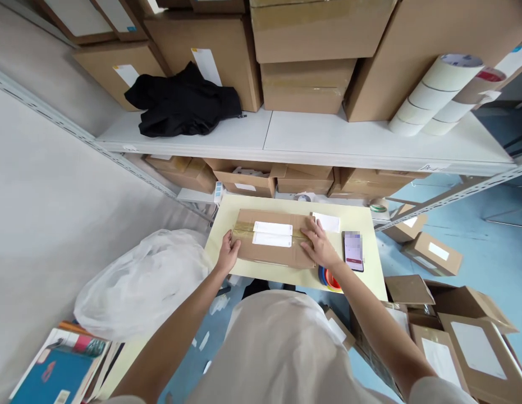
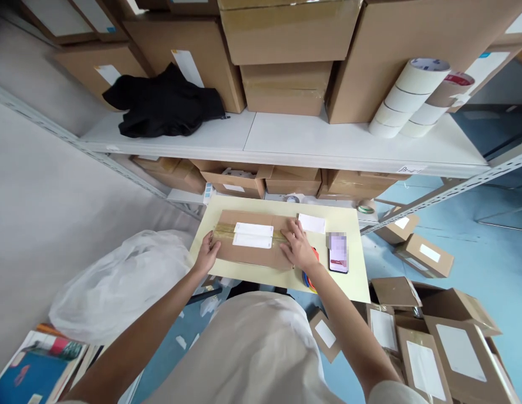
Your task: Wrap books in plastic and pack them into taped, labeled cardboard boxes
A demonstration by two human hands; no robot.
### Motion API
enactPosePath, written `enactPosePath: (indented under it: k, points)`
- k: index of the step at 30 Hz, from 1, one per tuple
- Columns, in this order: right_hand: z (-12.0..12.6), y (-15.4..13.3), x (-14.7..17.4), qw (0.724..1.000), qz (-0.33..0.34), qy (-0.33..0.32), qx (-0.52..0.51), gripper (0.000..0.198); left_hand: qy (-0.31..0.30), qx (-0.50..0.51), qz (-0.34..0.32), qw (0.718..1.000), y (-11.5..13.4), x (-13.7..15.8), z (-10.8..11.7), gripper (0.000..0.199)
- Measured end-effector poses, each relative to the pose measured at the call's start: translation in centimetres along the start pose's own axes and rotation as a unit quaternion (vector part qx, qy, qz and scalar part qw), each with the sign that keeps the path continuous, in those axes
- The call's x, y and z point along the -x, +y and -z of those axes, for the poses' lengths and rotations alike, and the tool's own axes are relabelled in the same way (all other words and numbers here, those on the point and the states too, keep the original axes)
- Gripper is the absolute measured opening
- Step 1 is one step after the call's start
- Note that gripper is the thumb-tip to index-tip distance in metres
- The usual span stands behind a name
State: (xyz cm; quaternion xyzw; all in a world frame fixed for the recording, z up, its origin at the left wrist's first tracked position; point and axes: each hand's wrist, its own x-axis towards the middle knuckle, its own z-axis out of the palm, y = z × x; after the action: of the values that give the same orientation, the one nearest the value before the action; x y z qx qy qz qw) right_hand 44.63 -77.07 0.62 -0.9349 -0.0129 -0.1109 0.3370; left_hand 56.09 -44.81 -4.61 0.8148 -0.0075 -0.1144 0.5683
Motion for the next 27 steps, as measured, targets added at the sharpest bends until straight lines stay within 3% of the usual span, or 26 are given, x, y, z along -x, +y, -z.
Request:
enactPosePath:
  k: [2,5,7,9,11,13,16,19,21,24,27]
  points:
    - [-1.1,-0.1,1.2,1.0,-0.021,0.001,0.012,0.045,-0.004,-0.041,-0.032,0.999,0.0,0.1,0.6,0.063]
    - [-1.7,-0.2,2.1,0.999,-0.047,0.006,0.0,0.046,-0.001,-0.167,-0.139,0.976,1.5,0.4,1.4,0.068]
    - [-1.6,-0.4,1.8,0.998,-0.056,0.008,-0.006,0.046,-0.043,-0.282,-0.226,0.931,3.4,0.6,1.4,0.073]
    - [-1.4,-0.7,1.1,0.998,-0.062,0.008,-0.009,0.045,-0.125,-0.381,-0.294,0.867,5.4,0.6,0.9,0.087]
    - [-1.3,-1.1,0.4,0.998,-0.067,0.005,-0.013,0.045,-0.194,-0.445,-0.331,0.809,6.8,0.3,0.1,0.105]
    - [-1.3,-1.4,0.0,0.997,-0.068,-0.003,-0.02,0.045,-0.221,-0.481,-0.341,0.777,7.3,-0.1,-0.7,0.115]
    - [-1.4,-0.9,1.5,0.993,-0.11,0.026,-0.017,0.046,-0.221,-0.505,-0.342,0.761,6.8,-0.4,-1.2,0.116]
    - [-1.9,0.4,5.2,0.948,-0.299,0.101,0.038,0.045,-0.217,-0.507,-0.348,0.758,6.1,-0.6,-1.2,0.116]
    - [-2.6,1.0,7.8,0.905,-0.408,0.067,0.095,0.04,-0.213,-0.506,-0.351,0.758,6.0,-0.6,-1.2,0.117]
    - [-4.1,1.1,9.9,0.874,-0.459,-0.041,0.152,0.037,-0.213,-0.504,-0.354,0.759,6.0,-0.5,-1.2,0.115]
    - [-5.5,0.1,9.7,0.839,-0.517,-0.067,0.156,0.047,-0.218,-0.502,-0.356,0.757,5.9,-0.5,-1.1,0.112]
